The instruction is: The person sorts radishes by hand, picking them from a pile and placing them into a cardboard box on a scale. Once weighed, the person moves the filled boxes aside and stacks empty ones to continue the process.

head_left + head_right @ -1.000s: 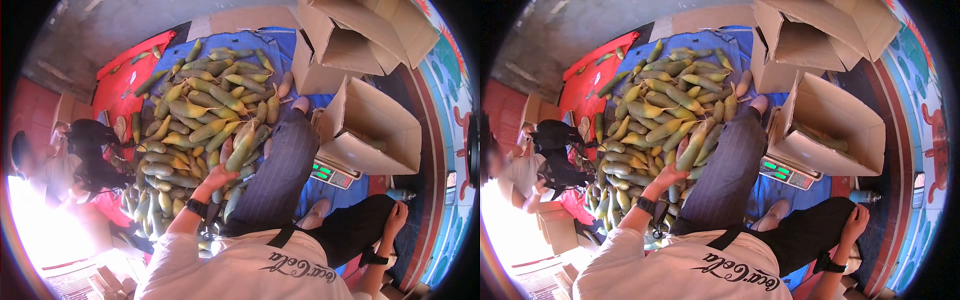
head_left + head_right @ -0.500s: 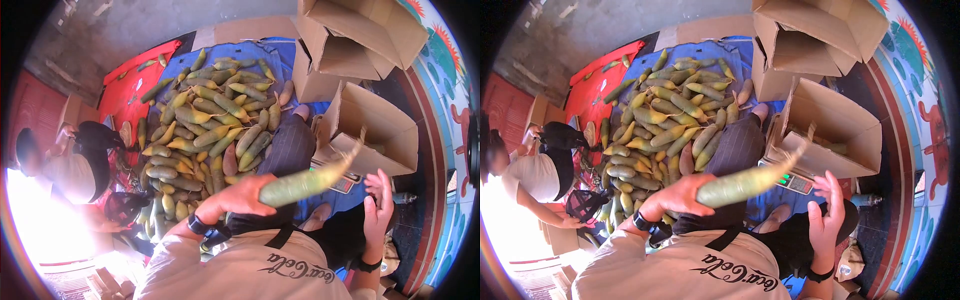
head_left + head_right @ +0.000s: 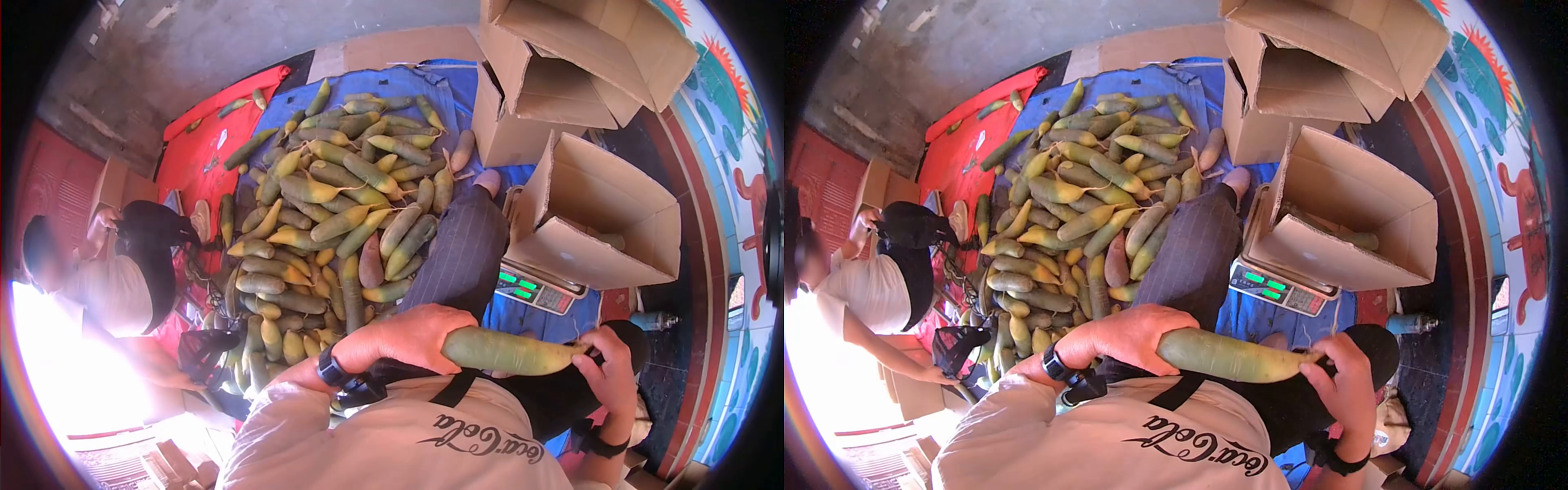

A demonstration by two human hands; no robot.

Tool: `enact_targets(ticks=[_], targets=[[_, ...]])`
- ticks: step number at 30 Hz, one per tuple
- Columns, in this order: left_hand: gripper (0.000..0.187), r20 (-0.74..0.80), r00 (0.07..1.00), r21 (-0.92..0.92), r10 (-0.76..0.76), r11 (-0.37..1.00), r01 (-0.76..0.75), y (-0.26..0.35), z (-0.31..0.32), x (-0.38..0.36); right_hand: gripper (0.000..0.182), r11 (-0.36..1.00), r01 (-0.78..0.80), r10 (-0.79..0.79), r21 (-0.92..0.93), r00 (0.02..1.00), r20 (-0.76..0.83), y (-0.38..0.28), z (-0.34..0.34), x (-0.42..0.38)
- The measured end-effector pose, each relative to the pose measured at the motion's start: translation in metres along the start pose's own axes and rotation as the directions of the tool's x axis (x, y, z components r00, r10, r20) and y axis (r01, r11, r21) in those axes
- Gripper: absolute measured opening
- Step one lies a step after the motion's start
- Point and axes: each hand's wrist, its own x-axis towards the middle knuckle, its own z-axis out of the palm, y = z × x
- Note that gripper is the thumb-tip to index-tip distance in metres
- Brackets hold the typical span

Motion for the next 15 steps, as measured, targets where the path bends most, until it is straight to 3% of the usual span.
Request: enact_targets(ticks=[1,3,5,8,10,11,13,14,15], targets=[[0.051,-0.014,0.999,0.017,0.032,0.999,-0.031,-0.001,0.0,0.001,0.024,1.0,-0.001,0.001,-0.001,1.0,0.001,0.004,-0.005,-0.003],[0.05,-0.005,0.998,-0.023,0.056,0.998,-0.056,0.0,-0.001,0.004,0.026,0.994,0.023,-0.044,0.106,0.979,0.199,0.011,-0.015,-0.007],[0.048,0.002,0.997,-0.064,0.081,0.995,-0.08,0.002,-0.002,0.007,0.028,0.989,0.07,-0.094,0.129,0.977,0.192,0.01,-0.021,-0.008],[0.049,0.015,0.995,-0.133,0.096,0.987,-0.093,0.002,-0.002,0.011,0.032,0.982,-0.011,-0.045,0.188,0.955,0.293,0.014,-0.034,-0.012],[0.052,-0.079,0.987,-0.273,0.139,0.949,-0.155,-0.005,0.001,0.016,0.037,0.925,0.114,-0.181,0.363,0.971,0.155,0.011,-0.04,-0.011],[0.052,-0.08,0.987,-0.275,0.139,0.949,-0.156,-0.009,0.004,0.02,0.037,0.925,0.113,-0.179,0.362,0.971,0.156,0.008,-0.041,-0.014],[0.055,-0.21,0.974,-0.348,0.089,0.924,-0.16,-0.014,0.006,0.028,0.041,0.821,0.013,0.093,0.57,0.983,-0.156,-0.006,-0.044,-0.016],[0.051,-0.148,0.989,-0.406,0.014,0.911,-0.073,-0.011,0.004,0.03,0.039,0.8,0.142,-0.003,0.582,0.972,-0.234,-0.001,-0.044,-0.009],[0.051,-0.149,0.989,-0.406,0.017,0.911,-0.076,-0.013,0.005,0.033,0.039,0.802,0.143,-0.004,0.58,0.972,-0.235,-0.001,-0.049,-0.005]])
